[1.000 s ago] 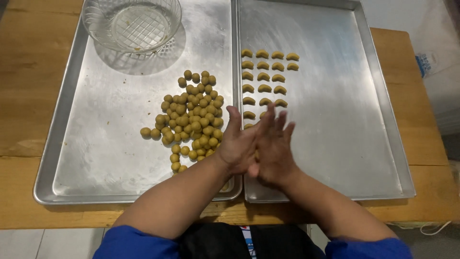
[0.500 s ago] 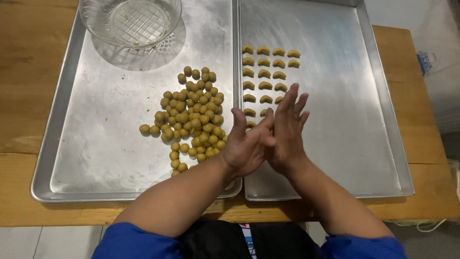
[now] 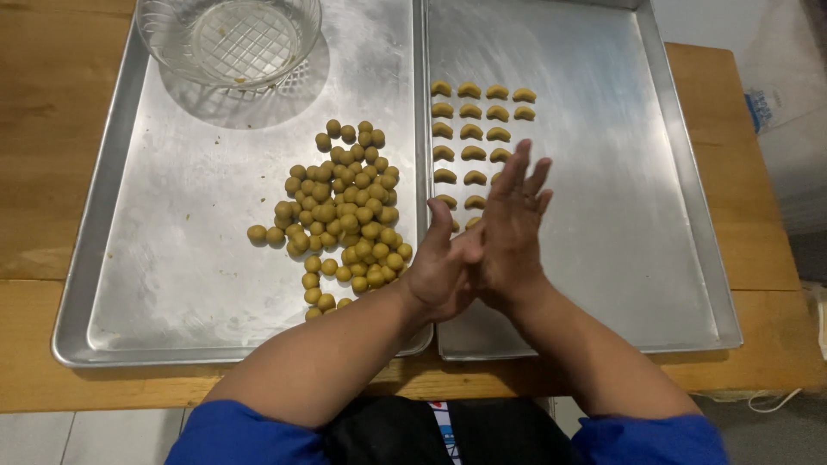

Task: Shaping small portions of dough into crescent shapes and arranging them on a baking tray

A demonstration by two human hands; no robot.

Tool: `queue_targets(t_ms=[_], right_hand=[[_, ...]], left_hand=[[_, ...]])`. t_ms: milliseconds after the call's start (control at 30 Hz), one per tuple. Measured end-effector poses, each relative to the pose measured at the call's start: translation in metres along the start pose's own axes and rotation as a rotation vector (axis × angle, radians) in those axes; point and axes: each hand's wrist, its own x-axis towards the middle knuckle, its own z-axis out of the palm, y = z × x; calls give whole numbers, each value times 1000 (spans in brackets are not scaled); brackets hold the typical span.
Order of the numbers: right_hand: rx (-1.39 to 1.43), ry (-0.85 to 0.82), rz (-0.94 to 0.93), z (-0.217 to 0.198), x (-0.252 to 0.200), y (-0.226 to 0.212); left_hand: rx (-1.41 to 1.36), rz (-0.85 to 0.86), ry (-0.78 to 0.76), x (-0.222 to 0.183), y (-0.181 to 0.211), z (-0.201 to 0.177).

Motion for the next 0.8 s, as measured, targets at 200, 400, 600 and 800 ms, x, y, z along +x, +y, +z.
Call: queue_targets(t_ms=[200,400,600,800], right_hand=[[268,-140,-117,18,-20,-16],[265,-174,47,-5,2,-6],[44,13,-343,14,-29,-29],[154,14,28,-9,9,2]], left_hand=[[-295,37,156,-3,40,49],[-230,26,82,1,29,47],[-429,198,259,7,15,24],[124,115,82,-5,25,56]])
